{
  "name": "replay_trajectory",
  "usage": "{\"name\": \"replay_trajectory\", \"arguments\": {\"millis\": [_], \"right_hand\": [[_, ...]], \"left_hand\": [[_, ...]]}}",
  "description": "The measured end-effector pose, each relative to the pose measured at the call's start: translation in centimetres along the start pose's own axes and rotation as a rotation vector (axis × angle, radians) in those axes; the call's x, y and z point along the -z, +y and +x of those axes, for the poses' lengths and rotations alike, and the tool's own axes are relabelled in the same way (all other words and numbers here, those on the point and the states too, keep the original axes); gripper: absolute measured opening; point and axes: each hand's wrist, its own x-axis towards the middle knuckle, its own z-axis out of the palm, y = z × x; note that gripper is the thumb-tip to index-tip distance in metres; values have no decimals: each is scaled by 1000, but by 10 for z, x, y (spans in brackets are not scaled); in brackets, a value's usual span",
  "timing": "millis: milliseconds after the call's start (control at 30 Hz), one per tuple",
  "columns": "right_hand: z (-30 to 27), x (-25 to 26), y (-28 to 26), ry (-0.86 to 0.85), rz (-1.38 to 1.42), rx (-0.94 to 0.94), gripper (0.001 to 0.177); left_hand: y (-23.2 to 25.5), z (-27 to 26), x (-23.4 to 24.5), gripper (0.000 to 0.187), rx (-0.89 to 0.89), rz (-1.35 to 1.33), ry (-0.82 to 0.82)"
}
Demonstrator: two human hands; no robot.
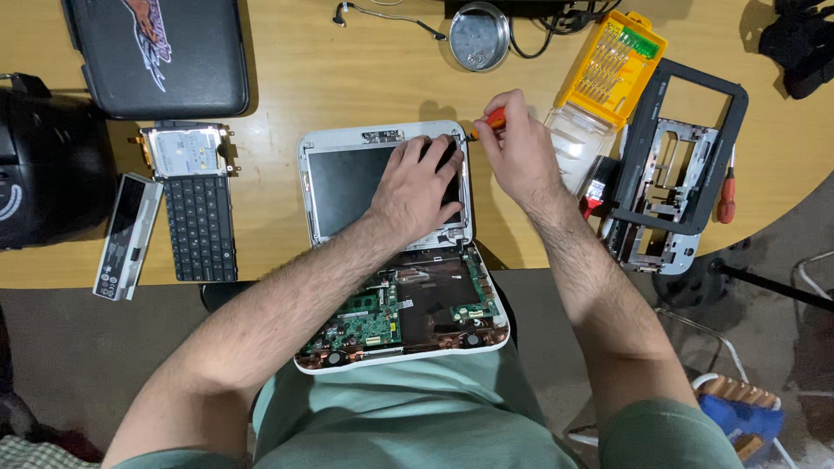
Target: The person uses a screwdriver to remove screws from the laptop's screen bezel and internal components. They detach the bezel and manipulate internal parts, including the fan and motherboard area.
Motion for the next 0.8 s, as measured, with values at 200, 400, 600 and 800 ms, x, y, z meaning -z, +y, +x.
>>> {"name": "replay_trajectory", "arguments": {"millis": [200,400,600,800], "right_hand": [[-2,1,-3,-13,-120,72,27],[13,19,-35,-67,-668,135,45],[27,1,-41,-124,-618,284,32],[27,11,-29,-248,-603,446,6]], "left_hand": [[4,-1,4,82,-6,40,39],[5,1,-5,86,18,57,49],[2,1,-5,87,26,53,16],[5,-3,5,81,30,50,21]]}}
